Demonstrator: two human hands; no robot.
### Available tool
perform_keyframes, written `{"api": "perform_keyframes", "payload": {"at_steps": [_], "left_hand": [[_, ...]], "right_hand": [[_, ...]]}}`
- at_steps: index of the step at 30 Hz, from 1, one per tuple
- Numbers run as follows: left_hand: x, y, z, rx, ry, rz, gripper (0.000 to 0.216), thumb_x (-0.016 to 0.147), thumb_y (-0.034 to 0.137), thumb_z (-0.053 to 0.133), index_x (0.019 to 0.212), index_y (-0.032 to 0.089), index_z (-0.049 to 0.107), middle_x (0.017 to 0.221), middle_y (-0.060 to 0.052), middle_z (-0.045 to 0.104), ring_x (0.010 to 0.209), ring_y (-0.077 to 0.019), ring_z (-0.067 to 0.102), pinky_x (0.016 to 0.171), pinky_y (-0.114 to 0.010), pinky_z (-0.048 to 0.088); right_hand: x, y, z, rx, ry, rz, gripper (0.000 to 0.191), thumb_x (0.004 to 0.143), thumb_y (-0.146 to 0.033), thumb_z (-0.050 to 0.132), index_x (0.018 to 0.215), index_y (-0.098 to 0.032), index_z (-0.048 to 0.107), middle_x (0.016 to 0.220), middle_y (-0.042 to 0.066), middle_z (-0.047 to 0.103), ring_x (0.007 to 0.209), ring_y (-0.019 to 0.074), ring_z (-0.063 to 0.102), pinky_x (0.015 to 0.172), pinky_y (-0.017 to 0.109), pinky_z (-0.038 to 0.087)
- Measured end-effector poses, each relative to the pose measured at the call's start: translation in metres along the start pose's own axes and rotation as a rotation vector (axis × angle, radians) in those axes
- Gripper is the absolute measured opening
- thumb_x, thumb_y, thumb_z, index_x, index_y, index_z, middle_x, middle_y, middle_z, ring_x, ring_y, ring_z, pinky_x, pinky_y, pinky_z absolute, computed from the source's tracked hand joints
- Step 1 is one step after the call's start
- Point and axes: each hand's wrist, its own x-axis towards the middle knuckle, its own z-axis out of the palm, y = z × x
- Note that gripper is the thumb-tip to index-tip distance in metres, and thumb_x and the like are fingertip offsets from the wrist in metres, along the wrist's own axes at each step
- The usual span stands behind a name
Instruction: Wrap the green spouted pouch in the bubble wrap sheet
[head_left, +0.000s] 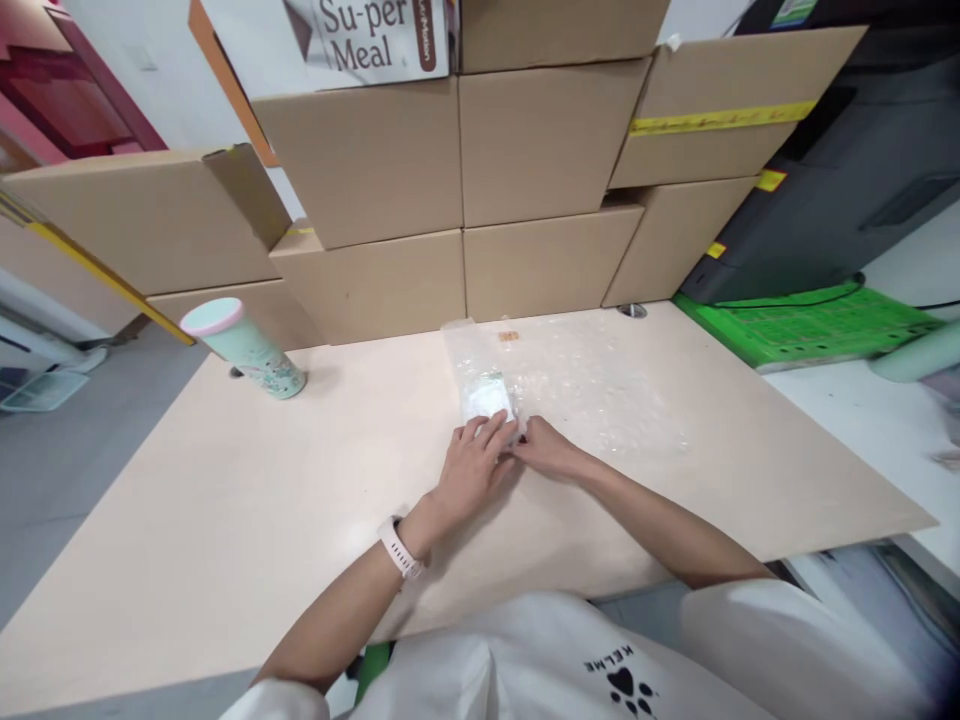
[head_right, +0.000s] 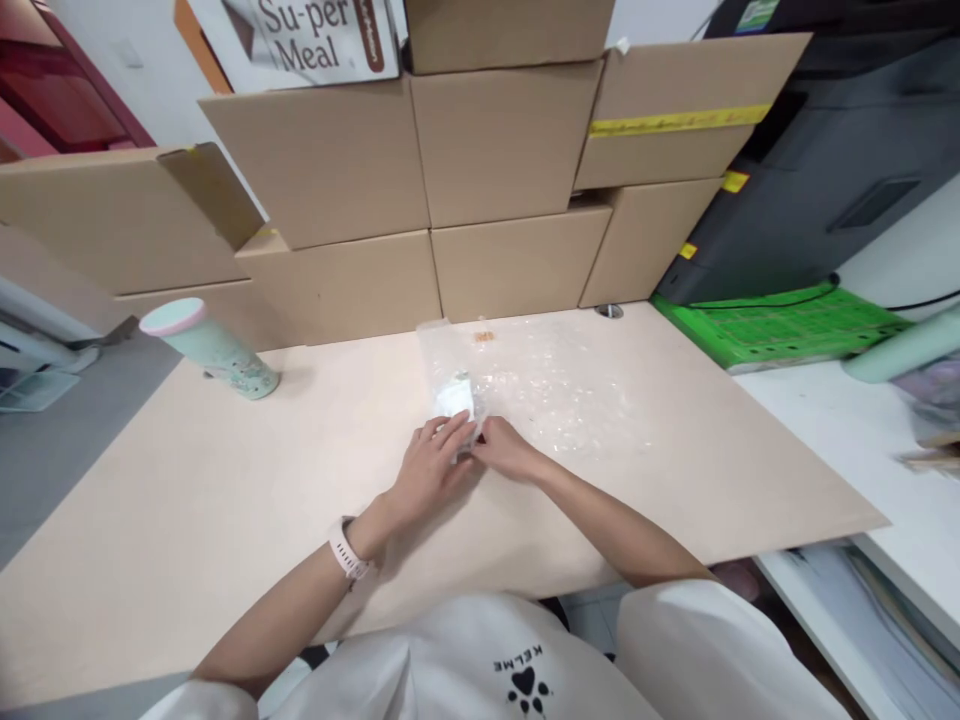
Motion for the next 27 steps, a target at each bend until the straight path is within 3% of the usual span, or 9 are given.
{"api": "perform_keyframes", "payload": {"at_steps": [3, 7, 11, 14, 18, 22, 27], "left_hand": [[0.009, 0.004, 0.012, 0.19, -0.07, 0.058, 0.044, 0.094, 0.024, 0.054, 0.138, 0.022, 0.051, 0.147, -0.01, 0.053, 0.122, -0.0333, 0.049, 0.09, -0.049, 0.044], [0.011, 0.008, 0.017, 0.275, -0.101, 0.076, 0.041, 0.092, 0.015, 0.049, 0.132, 0.024, 0.055, 0.147, -0.008, 0.052, 0.12, -0.0317, 0.048, 0.09, -0.049, 0.041], [0.013, 0.01, 0.016, 0.271, -0.107, 0.069, 0.042, 0.088, 0.01, 0.049, 0.128, 0.023, 0.057, 0.145, -0.009, 0.053, 0.118, -0.0313, 0.048, 0.088, -0.048, 0.04], [0.014, 0.009, 0.016, 0.234, -0.111, 0.052, 0.042, 0.082, 0.006, 0.05, 0.12, 0.022, 0.062, 0.144, -0.009, 0.054, 0.117, -0.0316, 0.048, 0.087, -0.049, 0.039], [0.01, 0.006, 0.013, 0.043, -0.101, -0.012, 0.049, 0.074, 0.004, 0.053, 0.116, 0.025, 0.065, 0.145, -0.008, 0.052, 0.122, -0.0332, 0.044, 0.094, -0.053, 0.038], [0.006, -0.002, 0.011, -0.323, 0.159, -0.266, 0.055, 0.074, 0.014, 0.06, 0.128, 0.025, 0.057, 0.152, -0.012, 0.04, 0.134, -0.0347, 0.038, 0.104, -0.056, 0.036], [0.013, -0.019, 0.005, -0.977, 0.411, -0.734, 0.058, 0.079, 0.028, 0.067, 0.132, 0.022, 0.045, 0.123, -0.011, 0.059, 0.101, -0.0202, 0.063, 0.09, -0.039, 0.051]], "right_hand": [[-0.013, 0.01, -0.026, -0.148, 0.014, 0.068, 0.015, 0.072, -0.014, 0.057, 0.057, -0.017, 0.057, 0.057, -0.001, 0.056, 0.058, 0.0137, 0.051, 0.055, 0.026, 0.032], [-0.029, 0.013, -0.042, -0.22, 0.208, 0.052, 0.013, 0.081, -0.018, 0.054, 0.071, -0.02, 0.062, 0.072, -0.001, 0.063, 0.066, 0.0141, 0.054, 0.061, 0.027, 0.036], [-0.033, 0.004, -0.03, -0.041, 0.4, -0.128, 0.016, 0.092, -0.024, 0.049, 0.083, -0.021, 0.062, 0.086, 0.002, 0.066, 0.08, 0.0157, 0.06, 0.073, 0.028, 0.047], [-0.029, 0.004, -0.014, -0.068, 0.365, -0.252, 0.017, 0.095, -0.022, 0.046, 0.091, -0.021, 0.063, 0.101, 0.007, 0.068, 0.099, 0.0207, 0.061, 0.088, 0.036, 0.049], [-0.025, 0.014, -0.002, -0.122, 0.314, -0.24, 0.023, 0.097, -0.021, 0.042, 0.108, -0.018, 0.061, 0.119, 0.014, 0.061, 0.112, 0.0242, 0.058, 0.096, 0.043, 0.048], [-0.026, 0.017, -0.003, -0.078, 0.297, -0.169, 0.031, 0.096, -0.027, 0.046, 0.124, -0.017, 0.054, 0.136, 0.017, 0.051, 0.108, 0.023, 0.06, 0.095, 0.043, 0.051], [-0.026, 0.011, -0.009, 0.027, 0.237, -0.019, 0.04, 0.097, -0.037, 0.047, 0.132, -0.018, 0.051, 0.124, 0.014, 0.06, 0.102, 0.024, 0.063, 0.094, 0.044, 0.05]]}}
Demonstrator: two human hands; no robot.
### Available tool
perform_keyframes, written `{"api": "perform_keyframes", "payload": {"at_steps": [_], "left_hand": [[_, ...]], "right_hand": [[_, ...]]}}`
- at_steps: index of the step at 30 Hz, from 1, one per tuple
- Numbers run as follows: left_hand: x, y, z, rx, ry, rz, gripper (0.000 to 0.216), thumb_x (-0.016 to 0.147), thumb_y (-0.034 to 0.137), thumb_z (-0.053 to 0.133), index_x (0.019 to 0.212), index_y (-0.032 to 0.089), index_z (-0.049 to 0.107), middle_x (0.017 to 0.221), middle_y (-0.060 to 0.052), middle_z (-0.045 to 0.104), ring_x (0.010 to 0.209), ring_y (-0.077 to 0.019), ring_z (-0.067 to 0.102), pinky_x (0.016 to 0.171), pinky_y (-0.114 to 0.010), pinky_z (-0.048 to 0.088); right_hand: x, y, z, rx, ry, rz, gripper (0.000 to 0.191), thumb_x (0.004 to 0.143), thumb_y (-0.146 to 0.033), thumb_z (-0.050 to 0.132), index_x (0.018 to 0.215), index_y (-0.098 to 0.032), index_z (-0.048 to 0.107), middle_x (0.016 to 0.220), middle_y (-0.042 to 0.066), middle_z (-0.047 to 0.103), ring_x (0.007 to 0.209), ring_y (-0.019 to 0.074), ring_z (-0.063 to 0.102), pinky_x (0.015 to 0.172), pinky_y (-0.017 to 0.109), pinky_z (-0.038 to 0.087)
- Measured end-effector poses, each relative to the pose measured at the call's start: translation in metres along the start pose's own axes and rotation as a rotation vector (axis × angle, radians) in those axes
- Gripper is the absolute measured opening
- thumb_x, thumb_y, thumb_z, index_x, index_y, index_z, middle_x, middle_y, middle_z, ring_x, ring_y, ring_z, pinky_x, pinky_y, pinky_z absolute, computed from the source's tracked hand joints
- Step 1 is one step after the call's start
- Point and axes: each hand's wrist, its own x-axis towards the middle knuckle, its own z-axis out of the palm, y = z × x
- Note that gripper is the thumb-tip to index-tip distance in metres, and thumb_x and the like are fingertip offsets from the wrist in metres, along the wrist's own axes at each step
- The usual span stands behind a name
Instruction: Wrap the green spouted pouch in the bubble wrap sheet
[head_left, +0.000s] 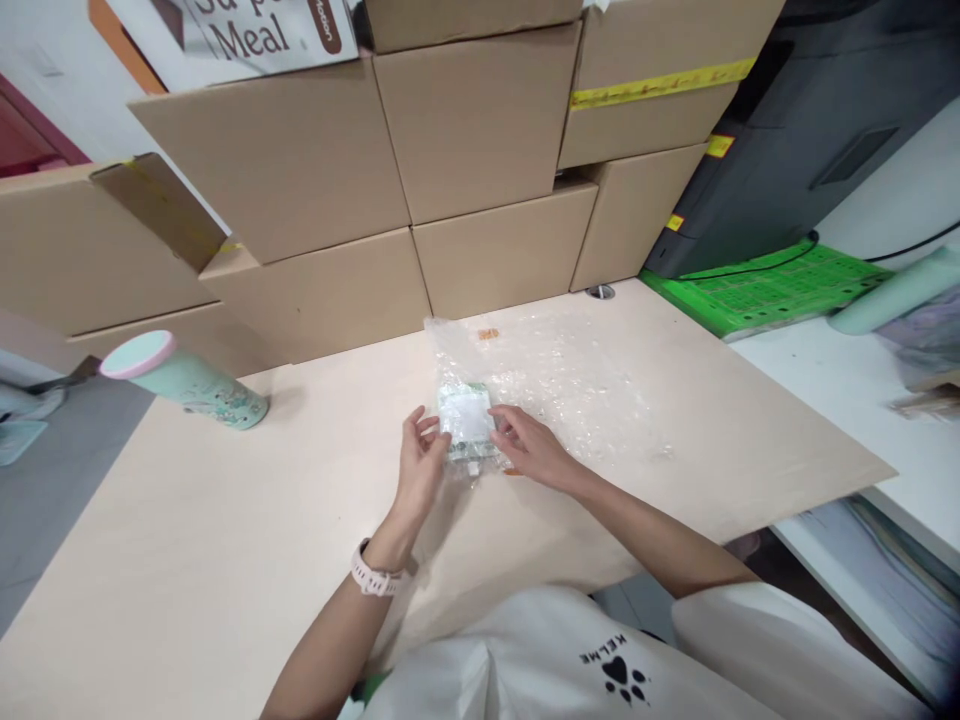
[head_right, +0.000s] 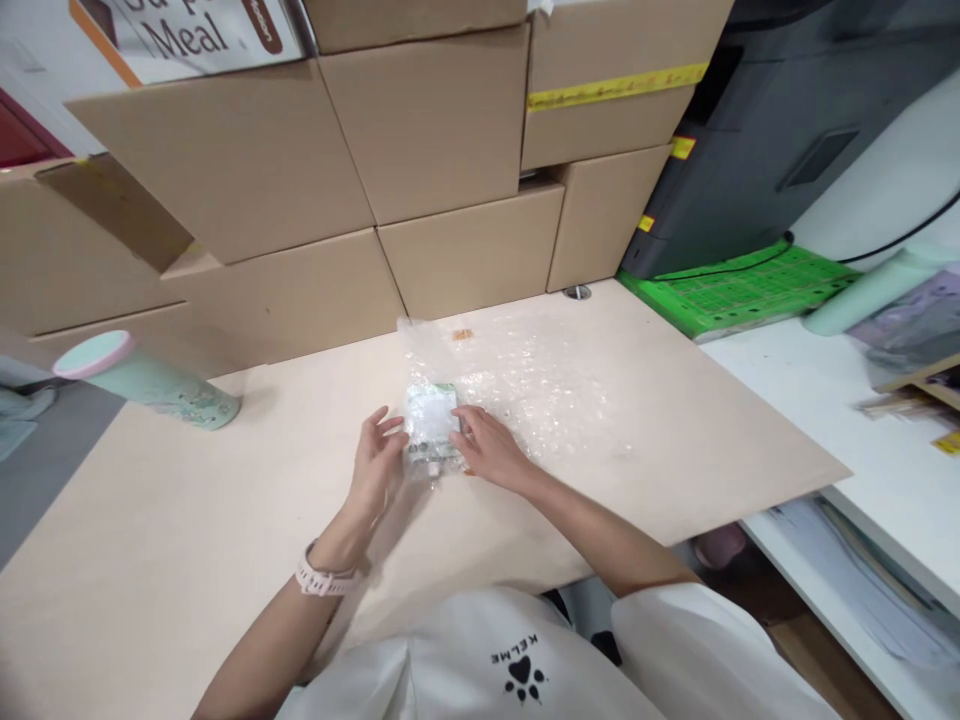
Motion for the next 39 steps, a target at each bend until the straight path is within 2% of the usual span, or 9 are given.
{"api": "perform_keyframes", "payload": {"at_steps": [5, 11, 14, 17, 19, 22, 28, 33, 39], "left_hand": [[-0.014, 0.014, 0.012, -0.175, -0.095, 0.138, 0.057, 0.086, 0.032, 0.065, 0.137, 0.025, 0.04, 0.122, -0.009, 0.064, 0.111, -0.0207, 0.063, 0.1, -0.041, 0.047], [-0.033, 0.017, 0.037, 0.449, -0.396, 0.565, 0.041, 0.09, 0.029, 0.061, 0.13, 0.024, 0.054, 0.139, -0.01, 0.057, 0.129, -0.0268, 0.048, 0.109, -0.049, 0.038], [-0.029, 0.008, 0.045, 0.679, -0.47, 0.666, 0.04, 0.088, 0.023, 0.061, 0.128, 0.023, 0.056, 0.14, -0.009, 0.058, 0.127, -0.0287, 0.047, 0.106, -0.051, 0.039], [-0.027, -0.002, 0.052, 0.815, -0.535, 0.698, 0.041, 0.087, 0.02, 0.061, 0.128, 0.022, 0.057, 0.14, -0.009, 0.059, 0.128, -0.0301, 0.047, 0.104, -0.053, 0.04], [-0.028, -0.005, 0.057, 0.86, -0.539, 0.705, 0.04, 0.088, 0.018, 0.06, 0.128, 0.021, 0.058, 0.14, -0.01, 0.059, 0.129, -0.031, 0.047, 0.105, -0.055, 0.038], [-0.031, -0.005, 0.059, 0.788, -0.528, 0.652, 0.036, 0.087, 0.016, 0.059, 0.122, 0.023, 0.063, 0.137, -0.009, 0.061, 0.129, -0.0305, 0.048, 0.107, -0.055, 0.039], [-0.023, -0.005, 0.046, 0.369, -0.112, 0.312, 0.046, 0.089, 0.022, 0.056, 0.134, 0.02, 0.048, 0.133, -0.013, 0.058, 0.122, -0.0251, 0.056, 0.103, -0.046, 0.045], [-0.024, 0.006, 0.043, 0.114, -0.14, -0.083, 0.068, 0.083, 0.026, 0.064, 0.142, 0.022, 0.031, 0.123, -0.012, 0.057, 0.097, -0.0186, 0.064, 0.083, -0.035, 0.055], [-0.049, 0.024, 0.047, 0.3, -0.141, 0.341, 0.049, 0.09, 0.032, 0.059, 0.136, 0.025, 0.044, 0.135, -0.013, 0.05, 0.104, -0.0213, 0.061, 0.085, -0.038, 0.055]], "right_hand": [[0.002, -0.007, -0.002, 0.348, -0.063, 0.16, 0.049, 0.096, -0.055, 0.047, 0.135, -0.026, 0.051, 0.124, 0.009, 0.064, 0.107, 0.0232, 0.064, 0.098, 0.042, 0.048], [-0.002, -0.005, -0.011, 0.86, -0.248, 0.268, 0.06, 0.09, -0.072, 0.042, 0.111, -0.021, 0.066, 0.095, 0.007, 0.071, 0.084, 0.0211, 0.066, 0.071, 0.031, 0.054], [-0.003, 0.006, -0.025, 0.666, -0.203, 0.311, 0.054, 0.09, -0.067, 0.046, 0.09, -0.018, 0.068, 0.072, 0.004, 0.066, 0.066, 0.0176, 0.061, 0.06, 0.028, 0.048], [-0.003, 0.018, -0.037, 0.167, -0.055, 0.278, 0.04, 0.091, -0.05, 0.052, 0.069, -0.019, 0.064, 0.059, 0.001, 0.059, 0.057, 0.0161, 0.056, 0.057, 0.027, 0.041], [-0.004, 0.02, -0.04, -0.094, 0.107, 0.217, 0.027, 0.089, -0.038, 0.056, 0.071, -0.02, 0.066, 0.063, 0.001, 0.063, 0.062, 0.017, 0.058, 0.062, 0.028, 0.04], [-0.007, 0.015, -0.037, -0.142, 0.239, 0.068, 0.017, 0.09, -0.03, 0.055, 0.087, -0.023, 0.07, 0.078, 0.001, 0.068, 0.072, 0.0167, 0.061, 0.068, 0.028, 0.043], [-0.011, 0.013, -0.029, -0.113, 0.073, -0.053, 0.024, 0.094, -0.026, 0.049, 0.106, -0.021, 0.069, 0.097, 0.006, 0.064, 0.079, 0.0168, 0.061, 0.075, 0.031, 0.048], [-0.009, 0.016, -0.023, -0.001, 0.006, -0.115, 0.029, 0.093, -0.028, 0.05, 0.118, -0.018, 0.063, 0.108, 0.011, 0.06, 0.096, 0.0214, 0.06, 0.084, 0.037, 0.051], [-0.011, 0.0, -0.016, 0.485, -0.225, -0.092, 0.032, 0.089, -0.027, 0.052, 0.118, -0.018, 0.062, 0.111, 0.007, 0.066, 0.098, 0.0194, 0.062, 0.083, 0.032, 0.052]]}}
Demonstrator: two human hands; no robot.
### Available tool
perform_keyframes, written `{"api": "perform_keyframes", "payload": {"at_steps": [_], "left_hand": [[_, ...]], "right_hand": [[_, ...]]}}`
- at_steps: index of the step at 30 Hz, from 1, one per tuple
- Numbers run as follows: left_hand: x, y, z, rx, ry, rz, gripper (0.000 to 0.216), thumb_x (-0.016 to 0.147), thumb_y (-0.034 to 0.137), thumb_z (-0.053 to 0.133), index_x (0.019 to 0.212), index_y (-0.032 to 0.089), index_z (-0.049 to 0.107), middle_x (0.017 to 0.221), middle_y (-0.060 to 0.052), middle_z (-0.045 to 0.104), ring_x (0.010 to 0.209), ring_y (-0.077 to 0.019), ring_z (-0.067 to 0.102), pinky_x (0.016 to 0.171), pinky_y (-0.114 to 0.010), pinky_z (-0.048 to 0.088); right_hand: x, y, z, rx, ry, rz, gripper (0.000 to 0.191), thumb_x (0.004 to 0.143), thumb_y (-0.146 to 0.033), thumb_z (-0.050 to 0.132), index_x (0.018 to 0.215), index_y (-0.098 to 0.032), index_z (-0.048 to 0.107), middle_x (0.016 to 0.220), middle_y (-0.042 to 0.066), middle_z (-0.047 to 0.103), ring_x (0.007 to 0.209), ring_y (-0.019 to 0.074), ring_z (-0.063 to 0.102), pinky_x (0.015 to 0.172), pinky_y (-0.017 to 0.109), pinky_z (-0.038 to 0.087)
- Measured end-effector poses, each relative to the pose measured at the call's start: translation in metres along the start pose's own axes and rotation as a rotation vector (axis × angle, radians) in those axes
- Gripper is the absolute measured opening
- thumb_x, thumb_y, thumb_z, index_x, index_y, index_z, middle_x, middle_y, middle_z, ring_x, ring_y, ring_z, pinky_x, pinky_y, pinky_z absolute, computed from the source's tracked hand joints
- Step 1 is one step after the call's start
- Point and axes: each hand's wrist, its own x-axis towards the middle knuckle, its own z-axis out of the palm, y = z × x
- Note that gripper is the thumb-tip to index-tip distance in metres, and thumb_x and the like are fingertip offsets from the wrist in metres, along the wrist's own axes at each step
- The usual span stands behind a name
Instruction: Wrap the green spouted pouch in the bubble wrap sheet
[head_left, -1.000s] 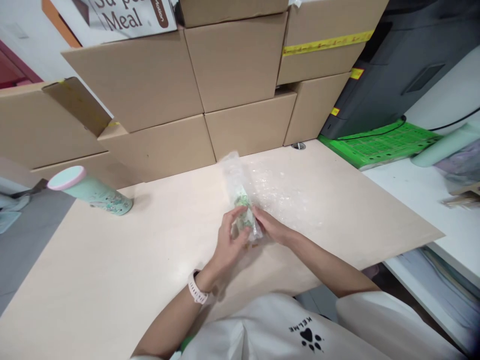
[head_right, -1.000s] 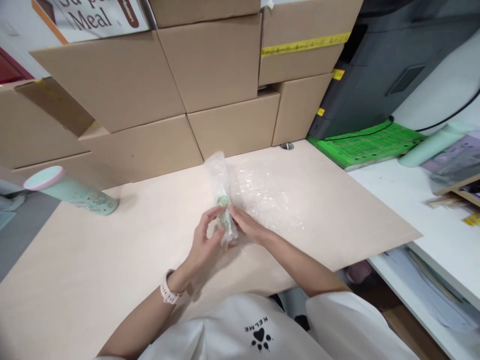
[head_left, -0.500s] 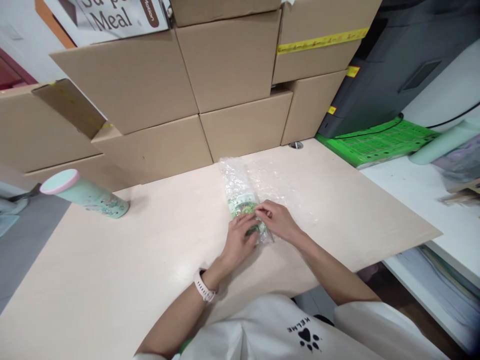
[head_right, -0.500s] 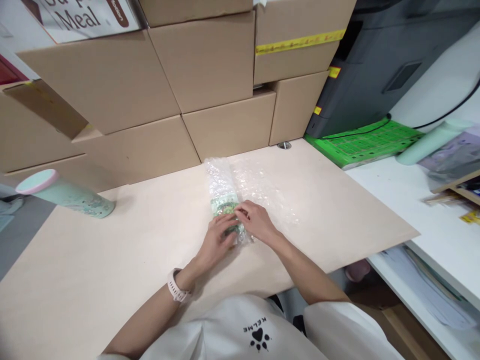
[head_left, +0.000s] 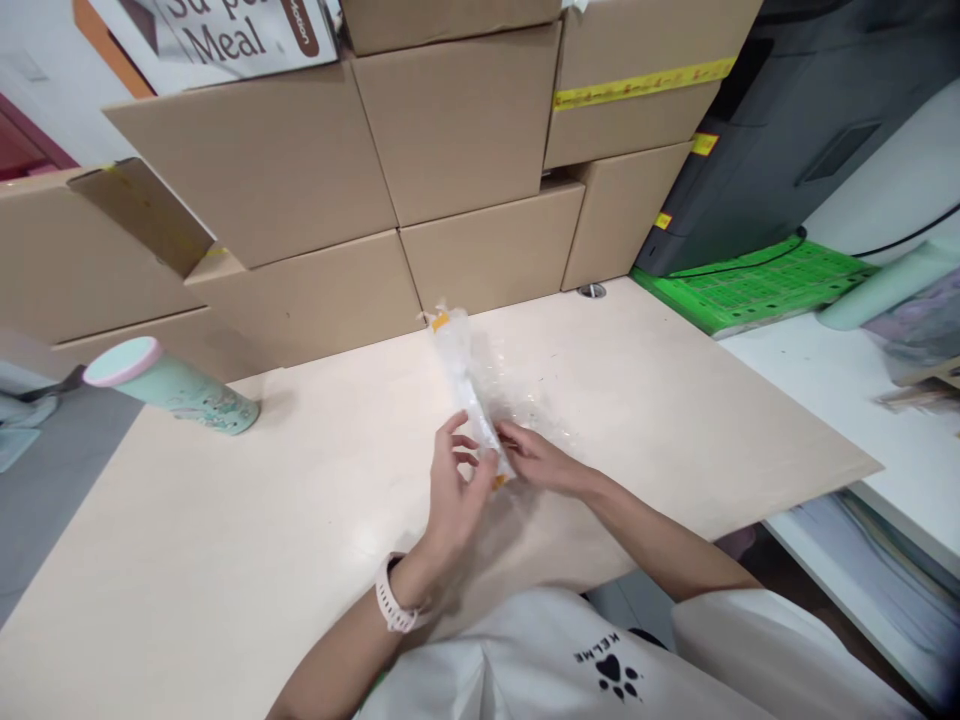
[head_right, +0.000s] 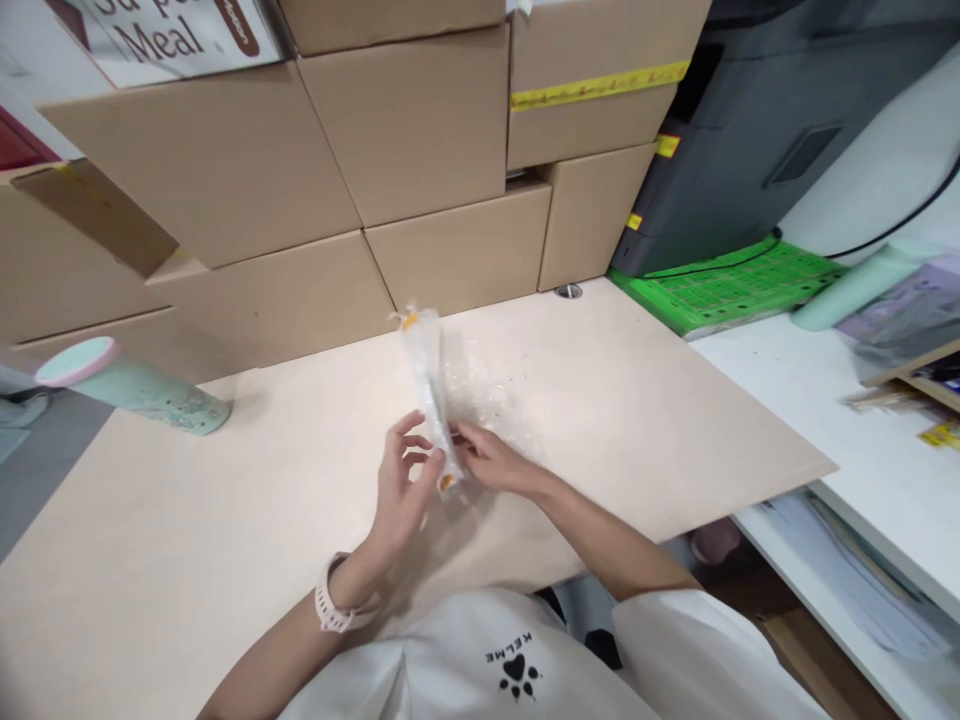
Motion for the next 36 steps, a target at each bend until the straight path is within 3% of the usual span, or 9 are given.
{"api": "perform_keyframes", "payload": {"at_steps": [5, 9, 13, 17, 20, 24, 29, 34, 36], "left_hand": [[-0.003, -0.015, 0.018, 0.512, -0.184, 0.369, 0.041, 0.094, 0.024, 0.052, 0.135, 0.022, 0.049, 0.144, -0.017, 0.045, 0.121, -0.0309, 0.052, 0.093, -0.049, 0.053], [0.003, -0.026, 0.034, 0.76, -0.209, 0.37, 0.046, 0.093, 0.02, 0.053, 0.138, 0.02, 0.045, 0.146, -0.019, 0.045, 0.116, -0.032, 0.054, 0.082, -0.046, 0.058], [0.009, -0.027, 0.043, 0.881, -0.243, 0.371, 0.045, 0.09, 0.016, 0.057, 0.134, 0.011, 0.05, 0.141, -0.022, 0.05, 0.116, -0.034, 0.055, 0.087, -0.049, 0.056], [0.011, -0.027, 0.046, 0.909, -0.252, 0.362, 0.043, 0.089, 0.015, 0.058, 0.132, 0.008, 0.052, 0.14, -0.024, 0.051, 0.117, -0.0362, 0.055, 0.088, -0.05, 0.055], [0.008, -0.027, 0.044, 0.88, -0.241, 0.354, 0.042, 0.09, 0.017, 0.056, 0.132, 0.012, 0.053, 0.14, -0.022, 0.052, 0.117, -0.0352, 0.055, 0.088, -0.049, 0.054], [0.003, -0.025, 0.032, 0.784, -0.239, 0.358, 0.049, 0.091, 0.017, 0.054, 0.139, 0.017, 0.045, 0.142, -0.018, 0.05, 0.117, -0.0336, 0.054, 0.088, -0.048, 0.053], [0.001, -0.022, 0.007, 0.643, -0.296, 0.314, 0.07, 0.092, 0.02, 0.053, 0.154, 0.028, 0.022, 0.14, -0.015, 0.048, 0.115, -0.0302, 0.052, 0.086, -0.047, 0.053], [0.001, -0.03, -0.004, 0.601, -0.311, 0.317, 0.042, 0.091, 0.025, 0.056, 0.133, 0.025, 0.051, 0.139, -0.013, 0.045, 0.113, -0.0288, 0.051, 0.087, -0.045, 0.054], [0.0, -0.034, -0.005, 0.536, -0.297, 0.343, 0.036, 0.089, 0.024, 0.057, 0.126, 0.022, 0.055, 0.138, -0.014, 0.046, 0.115, -0.0295, 0.05, 0.092, -0.047, 0.052]], "right_hand": [[-0.001, 0.005, -0.007, -0.117, -0.005, 0.151, 0.02, 0.069, -0.013, 0.054, 0.084, -0.015, 0.067, 0.077, -0.001, 0.067, 0.072, 0.0163, 0.058, 0.063, 0.026, 0.044], [-0.003, 0.008, -0.025, -0.462, 0.204, 0.181, 0.015, 0.075, -0.016, 0.052, 0.078, -0.018, 0.067, 0.071, -0.001, 0.064, 0.066, 0.0153, 0.055, 0.06, 0.026, 0.039], [-0.008, 0.004, -0.04, -0.839, 0.489, 0.334, 0.023, 0.089, -0.039, 0.056, 0.096, -0.021, 0.069, 0.093, 0.006, 0.069, 0.078, 0.0204, 0.062, 0.068, 0.031, 0.04], [-0.01, 0.005, -0.04, -0.935, 0.367, 0.387, 0.021, 0.09, -0.041, 0.056, 0.086, -0.021, 0.064, 0.095, 0.007, 0.069, 0.08, 0.0218, 0.062, 0.068, 0.031, 0.038], [-0.008, 0.008, -0.035, -0.774, 0.329, 0.308, 0.019, 0.09, -0.033, 0.053, 0.077, -0.021, 0.058, 0.082, 0.003, 0.067, 0.073, 0.0179, 0.058, 0.066, 0.03, 0.038], [-0.007, 0.006, -0.033, -0.187, 0.323, 0.218, 0.031, 0.086, -0.049, 0.059, 0.076, -0.02, 0.055, 0.072, -0.001, 0.059, 0.068, 0.0151, 0.054, 0.063, 0.027, 0.042], [-0.008, 0.003, -0.031, 0.22, 0.147, 0.208, 0.041, 0.084, -0.059, 0.063, 0.09, -0.018, 0.068, 0.094, 0.004, 0.068, 0.088, 0.0174, 0.062, 0.08, 0.03, 0.049], [0.001, 0.013, -0.019, 0.415, 0.248, 0.317, 0.046, 0.063, -0.041, 0.087, 0.098, -0.019, 0.067, 0.097, 0.003, 0.07, 0.084, 0.0157, 0.066, 0.076, 0.029, 0.054], [0.005, 0.014, -0.015, 0.447, 0.234, 0.355, 0.054, 0.063, -0.039, 0.088, 0.108, -0.02, 0.066, 0.092, 0.002, 0.07, 0.076, 0.0135, 0.065, 0.067, 0.026, 0.054]]}}
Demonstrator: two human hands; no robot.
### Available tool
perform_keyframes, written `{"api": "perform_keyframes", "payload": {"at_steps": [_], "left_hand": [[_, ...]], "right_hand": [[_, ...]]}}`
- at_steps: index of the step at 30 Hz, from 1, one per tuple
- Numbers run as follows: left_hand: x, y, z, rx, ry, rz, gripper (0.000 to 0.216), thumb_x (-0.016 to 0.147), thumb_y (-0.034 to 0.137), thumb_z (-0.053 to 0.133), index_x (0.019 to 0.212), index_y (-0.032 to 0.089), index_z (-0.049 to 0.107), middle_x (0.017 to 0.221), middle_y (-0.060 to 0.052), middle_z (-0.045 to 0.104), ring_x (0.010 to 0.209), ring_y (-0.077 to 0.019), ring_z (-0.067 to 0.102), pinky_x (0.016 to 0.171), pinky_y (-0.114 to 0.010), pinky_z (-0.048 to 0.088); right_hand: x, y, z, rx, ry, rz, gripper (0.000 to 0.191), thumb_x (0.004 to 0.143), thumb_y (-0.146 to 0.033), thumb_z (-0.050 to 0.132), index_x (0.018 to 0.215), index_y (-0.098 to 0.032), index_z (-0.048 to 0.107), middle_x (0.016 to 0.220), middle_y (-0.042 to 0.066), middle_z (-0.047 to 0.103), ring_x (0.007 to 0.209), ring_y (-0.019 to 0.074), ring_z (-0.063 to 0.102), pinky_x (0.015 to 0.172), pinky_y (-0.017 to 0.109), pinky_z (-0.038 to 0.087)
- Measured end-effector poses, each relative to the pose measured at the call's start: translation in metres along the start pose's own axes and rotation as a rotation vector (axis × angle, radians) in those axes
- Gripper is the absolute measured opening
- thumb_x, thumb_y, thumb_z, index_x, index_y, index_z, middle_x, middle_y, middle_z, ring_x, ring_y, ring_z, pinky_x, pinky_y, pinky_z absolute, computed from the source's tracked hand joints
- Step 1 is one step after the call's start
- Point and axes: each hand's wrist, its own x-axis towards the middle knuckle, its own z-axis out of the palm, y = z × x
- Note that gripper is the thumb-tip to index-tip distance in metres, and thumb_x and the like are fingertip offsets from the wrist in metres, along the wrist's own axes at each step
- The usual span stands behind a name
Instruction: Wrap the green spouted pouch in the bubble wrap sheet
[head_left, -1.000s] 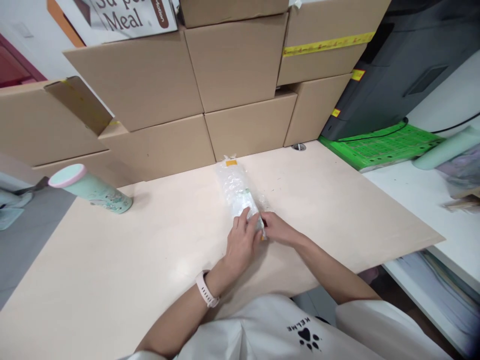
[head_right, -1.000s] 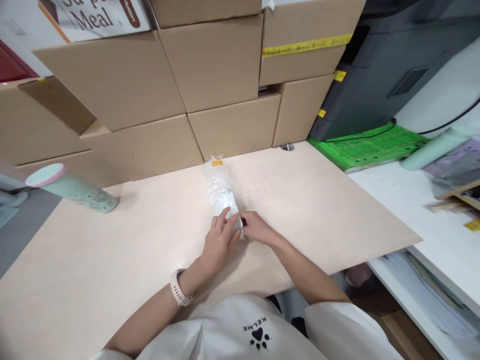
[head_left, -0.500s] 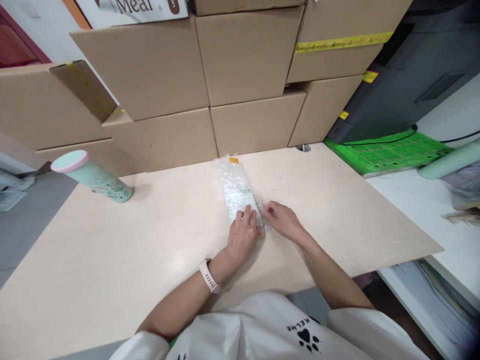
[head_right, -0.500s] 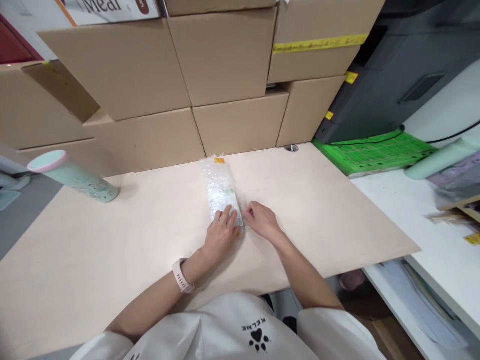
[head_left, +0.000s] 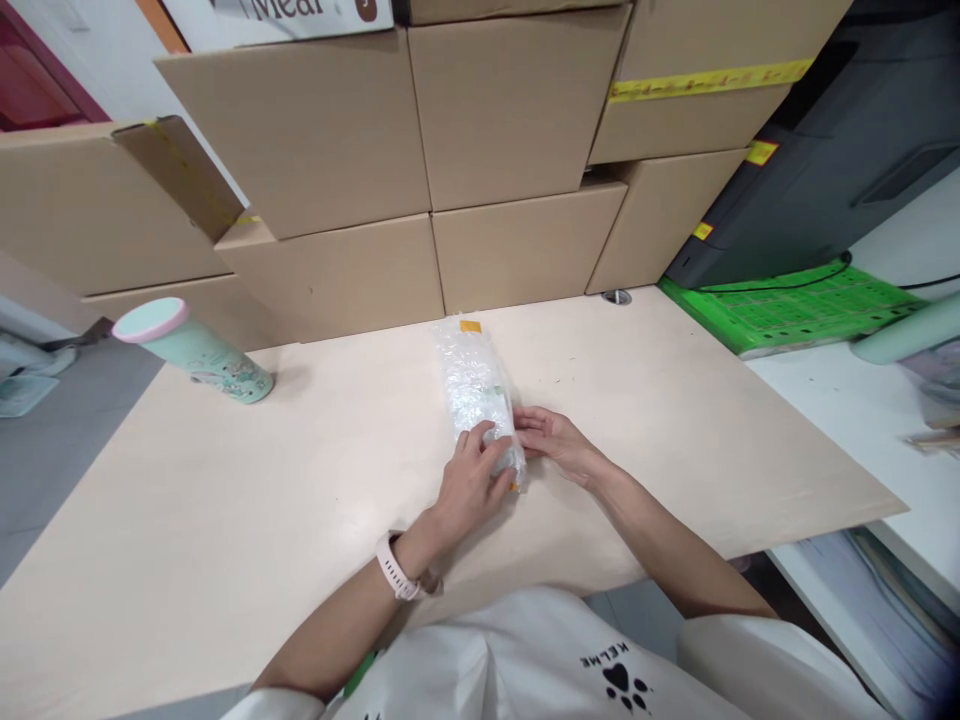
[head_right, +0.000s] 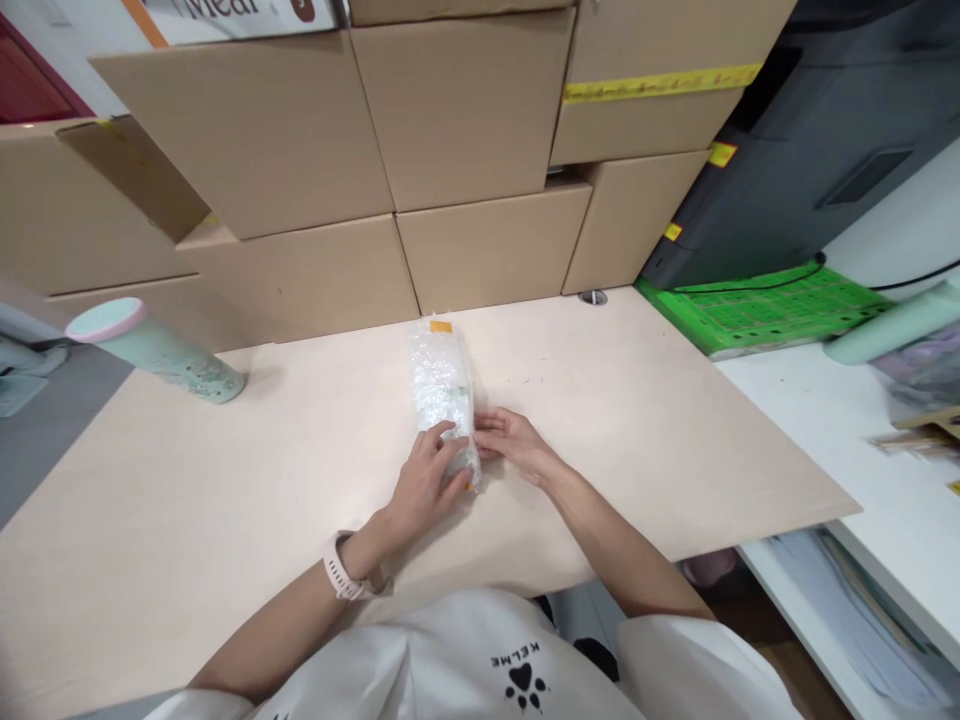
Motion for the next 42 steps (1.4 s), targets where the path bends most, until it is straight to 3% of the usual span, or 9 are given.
{"api": "perform_keyframes", "payload": {"at_steps": [6, 10, 15, 19, 27, 30, 34, 39, 42], "left_hand": [[-0.002, -0.001, -0.008, -0.344, 0.025, -0.066, 0.03, 0.084, 0.019, 0.055, 0.114, 0.018, 0.057, 0.136, -0.016, 0.051, 0.108, -0.0255, 0.059, 0.086, -0.042, 0.054], [0.004, 0.002, -0.037, -0.422, 0.105, -0.051, 0.021, 0.093, 0.024, 0.047, 0.11, 0.02, 0.059, 0.125, -0.012, 0.063, 0.1, -0.0212, 0.064, 0.083, -0.039, 0.055], [0.015, -0.008, -0.089, 0.03, 0.206, 0.196, 0.046, 0.098, 0.049, 0.043, 0.134, 0.025, 0.057, 0.157, -0.009, 0.041, 0.151, -0.0311, 0.02, 0.121, -0.059, 0.006], [0.015, -0.02, -0.115, -0.056, 0.155, 0.064, 0.056, 0.1, 0.059, 0.027, 0.138, 0.03, 0.056, 0.153, -0.004, 0.047, 0.149, -0.0272, 0.029, 0.121, -0.057, -0.01], [0.009, -0.011, -0.092, -1.204, 0.031, -0.288, 0.08, 0.082, 0.077, 0.051, 0.139, 0.02, 0.055, 0.136, -0.011, 0.062, 0.127, -0.0359, 0.055, 0.109, -0.048, 0.04], [0.009, 0.004, -0.065, -1.318, 0.093, -0.357, 0.094, 0.06, 0.056, 0.087, 0.14, 0.022, 0.051, 0.136, -0.011, 0.061, 0.125, -0.0346, 0.056, 0.103, -0.042, 0.046], [0.008, 0.005, -0.035, -1.375, 0.163, -0.673, 0.066, 0.069, 0.047, 0.084, 0.122, 0.014, 0.06, 0.115, -0.015, 0.07, 0.101, -0.0296, 0.068, 0.088, -0.04, 0.052], [0.006, -0.017, -0.025, -0.963, 0.175, -0.632, 0.073, 0.079, 0.046, 0.074, 0.138, 0.014, 0.048, 0.132, -0.021, 0.061, 0.118, -0.0357, 0.061, 0.097, -0.049, 0.049], [0.004, -0.022, -0.026, -0.259, 0.271, -0.454, 0.082, 0.088, 0.04, 0.063, 0.155, 0.015, 0.023, 0.155, -0.022, 0.038, 0.145, -0.0382, 0.033, 0.114, -0.059, 0.031]], "right_hand": [[-0.001, -0.006, 0.015, -0.301, -0.051, 0.092, 0.043, 0.081, -0.048, 0.072, 0.109, -0.016, 0.063, 0.059, -0.006, 0.056, 0.043, 0.0076, 0.045, 0.037, 0.019, 0.032], [-0.004, -0.002, 0.029, -0.243, -0.055, -0.034, 0.039, 0.081, -0.042, 0.073, 0.109, -0.018, 0.061, 0.088, 0.002, 0.069, 0.073, 0.0149, 0.064, 0.062, 0.025, 0.05], [-0.012, 0.0, 0.038, -0.154, -0.254, -0.162, 0.043, 0.077, -0.04, 0.078, 0.11, -0.021, 0.06, 0.109, 0.006, 0.069, 0.102, 0.0224, 0.064, 0.088, 0.035, 0.051], [-0.018, -0.005, 0.034, -0.133, -0.428, -0.175, 0.041, 0.077, -0.04, 0.079, 0.109, -0.02, 0.061, 0.104, 0.005, 0.068, 0.094, 0.0205, 0.065, 0.081, 0.033, 0.051], [-0.027, -0.014, 0.032, -0.012, -0.163, -0.316, 0.042, 0.07, -0.042, 0.083, 0.101, -0.024, 0.062, 0.087, 0.001, 0.067, 0.076, 0.0172, 0.062, 0.069, 0.029, 0.051], [-0.022, -0.012, 0.037, 0.011, -0.007, -0.359, 0.039, 0.071, -0.044, 0.082, 0.096, -0.025, 0.058, 0.086, 0.0, 0.067, 0.076, 0.0171, 0.062, 0.071, 0.03, 0.052], [-0.011, -0.004, 0.038, -0.294, 0.138, -0.345, 0.038, 0.076, -0.056, 0.073, 0.084, -0.023, 0.055, 0.08, 0.002, 0.065, 0.074, 0.0195, 0.062, 0.068, 0.033, 0.053], [-0.005, 0.005, 0.034, -1.057, 0.444, -0.576, 0.059, 0.081, -0.064, 0.064, 0.119, -0.019, 0.06, 0.133, 0.018, 0.056, 0.123, 0.0356, 0.053, 0.1, 0.053, 0.047], [-0.003, 0.012, 0.035, -1.338, 0.289, -0.74, 0.064, 0.096, -0.056, 0.046, 0.149, -0.021, 0.04, 0.163, 0.014, 0.024, 0.152, 0.0341, 0.014, 0.119, 0.056, 0.024]]}}
